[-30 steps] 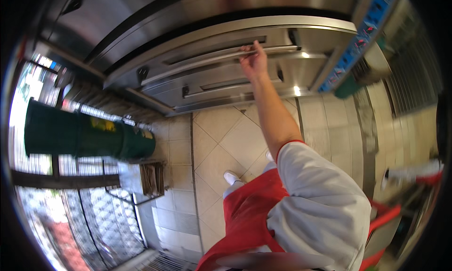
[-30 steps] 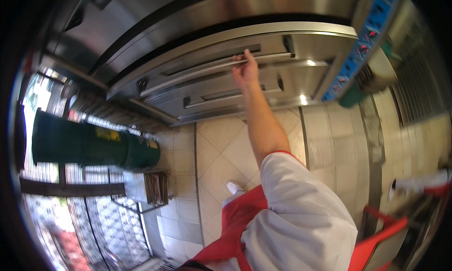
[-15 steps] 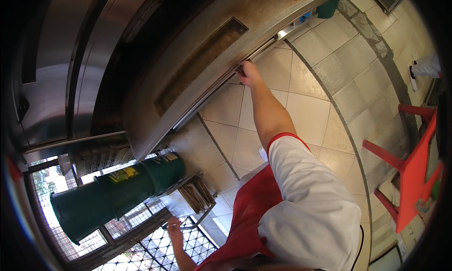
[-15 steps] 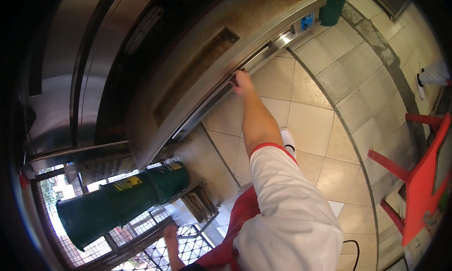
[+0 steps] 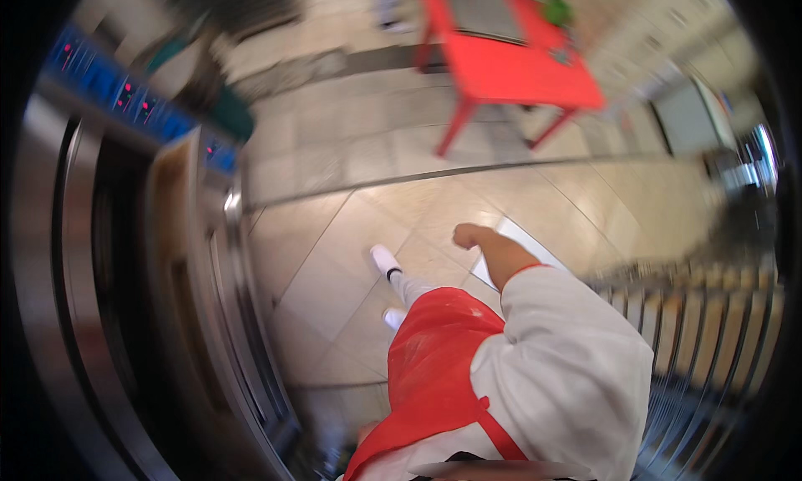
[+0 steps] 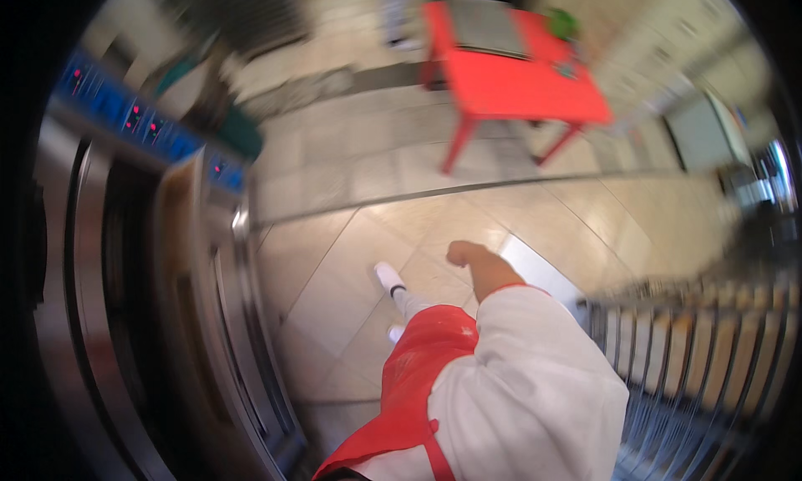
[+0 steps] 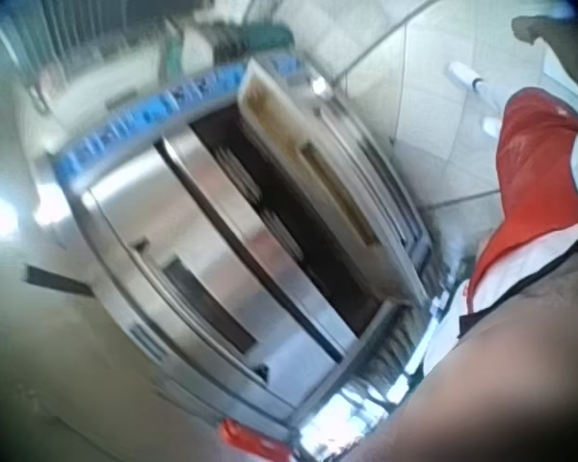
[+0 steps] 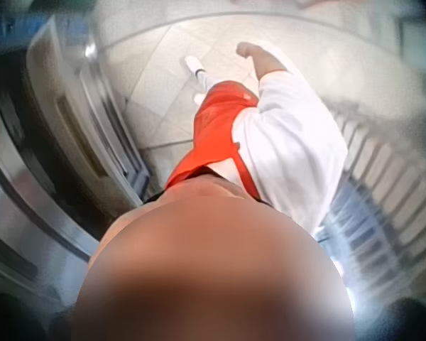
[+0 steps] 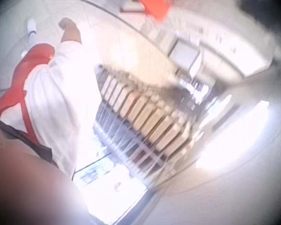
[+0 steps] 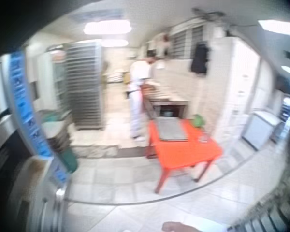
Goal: The person places pieces of dough onto a metal tray and then slides the tray into a rack inside a large oven.
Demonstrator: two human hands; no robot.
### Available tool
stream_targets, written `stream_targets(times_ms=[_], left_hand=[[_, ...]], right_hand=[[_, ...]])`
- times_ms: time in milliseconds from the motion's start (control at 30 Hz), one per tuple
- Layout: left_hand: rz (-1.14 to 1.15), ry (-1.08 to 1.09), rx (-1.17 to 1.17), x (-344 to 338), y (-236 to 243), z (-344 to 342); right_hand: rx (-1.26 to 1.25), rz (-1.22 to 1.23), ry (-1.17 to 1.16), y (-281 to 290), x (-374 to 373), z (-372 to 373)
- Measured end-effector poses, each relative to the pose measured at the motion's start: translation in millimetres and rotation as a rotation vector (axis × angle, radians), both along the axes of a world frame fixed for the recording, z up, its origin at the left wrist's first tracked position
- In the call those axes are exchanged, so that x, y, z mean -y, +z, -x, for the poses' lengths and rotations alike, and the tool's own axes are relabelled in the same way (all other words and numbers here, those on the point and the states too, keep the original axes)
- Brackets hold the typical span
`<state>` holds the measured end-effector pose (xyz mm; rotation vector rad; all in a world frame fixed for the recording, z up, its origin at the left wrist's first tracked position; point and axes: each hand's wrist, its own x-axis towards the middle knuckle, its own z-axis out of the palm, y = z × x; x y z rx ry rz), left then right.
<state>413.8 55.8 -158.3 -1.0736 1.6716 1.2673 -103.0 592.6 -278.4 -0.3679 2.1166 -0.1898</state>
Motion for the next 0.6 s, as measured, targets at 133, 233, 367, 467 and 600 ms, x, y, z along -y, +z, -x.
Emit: stream_targets(times_ms=[133, 233, 367, 467, 600], left_hand=[[0.118, 0.250, -0.342, 66, -8, 199], [0.537, 0.040, -0.618, 7, -13, 367], [0.540, -0.345, -0.725, -92, 23, 485], [0.265, -0.634, -0.606, -311, -18, 559], [0.102, -0.976, -0.427, -550, -49, 586]], right_hand=[[-0.327, 0.074, -0.862, 98, -264, -82], [-0.571, 0.021, -1.259, 169, -386, -135], [-0.551, 0.005, -1.428, 120, -426, -271], [-0.420, -0.188, -1.365, 28, -501, -365], [0.042, -0.195, -1.610, -27, -534, -423]])
